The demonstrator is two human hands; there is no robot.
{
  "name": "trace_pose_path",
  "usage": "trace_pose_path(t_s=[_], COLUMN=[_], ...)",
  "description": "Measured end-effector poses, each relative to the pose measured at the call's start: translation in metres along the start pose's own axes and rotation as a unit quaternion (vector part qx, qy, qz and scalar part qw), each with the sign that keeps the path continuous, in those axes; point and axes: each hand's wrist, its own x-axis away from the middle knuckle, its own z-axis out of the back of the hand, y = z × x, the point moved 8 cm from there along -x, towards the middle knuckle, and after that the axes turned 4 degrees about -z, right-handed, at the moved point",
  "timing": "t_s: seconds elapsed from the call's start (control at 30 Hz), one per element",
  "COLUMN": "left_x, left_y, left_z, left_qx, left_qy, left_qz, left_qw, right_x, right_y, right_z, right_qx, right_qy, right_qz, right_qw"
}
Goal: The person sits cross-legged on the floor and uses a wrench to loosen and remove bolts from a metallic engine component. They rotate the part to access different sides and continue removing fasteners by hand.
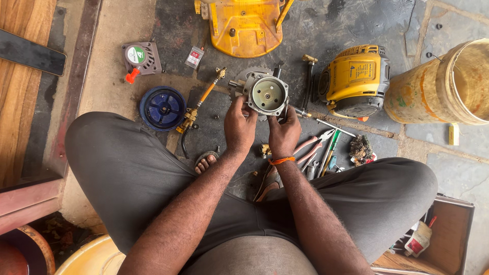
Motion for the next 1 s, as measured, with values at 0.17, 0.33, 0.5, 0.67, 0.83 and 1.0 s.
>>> trace_pose_path(t_s=[0.17,0.33,0.5,0.67,0.83,1.0], left_x=[-0.001,-0.002,-0.003,-0.002,-0.002,-0.001], left_y=[-0.001,-0.001,-0.004,-0.006,-0.001,-0.008], left_z=[-0.001,-0.001,-0.005,-0.006,-0.003,-0.004], left_qx=[-0.006,-0.020,-0.022,-0.004,0.005,0.006], left_qy=[-0.013,-0.016,-0.016,-0.011,-0.001,-0.009], left_qz=[0.006,0.000,0.005,0.010,-0.007,0.027], left_qw=[1.000,1.000,1.000,1.000,1.000,1.000], right_x=[-0.001,-0.005,-0.005,-0.005,-0.003,-0.007], right_y=[-0.001,0.004,0.009,0.019,0.012,0.008], right_z=[0.000,-0.001,-0.003,-0.006,-0.009,-0.009], right_qx=[0.000,-0.007,-0.049,-0.120,-0.144,-0.118], right_qy=[0.000,-0.009,-0.012,-0.043,-0.084,-0.060], right_qz=[0.007,0.004,0.018,-0.037,-0.040,-0.048], right_qw=[1.000,1.000,0.999,0.991,0.985,0.990])
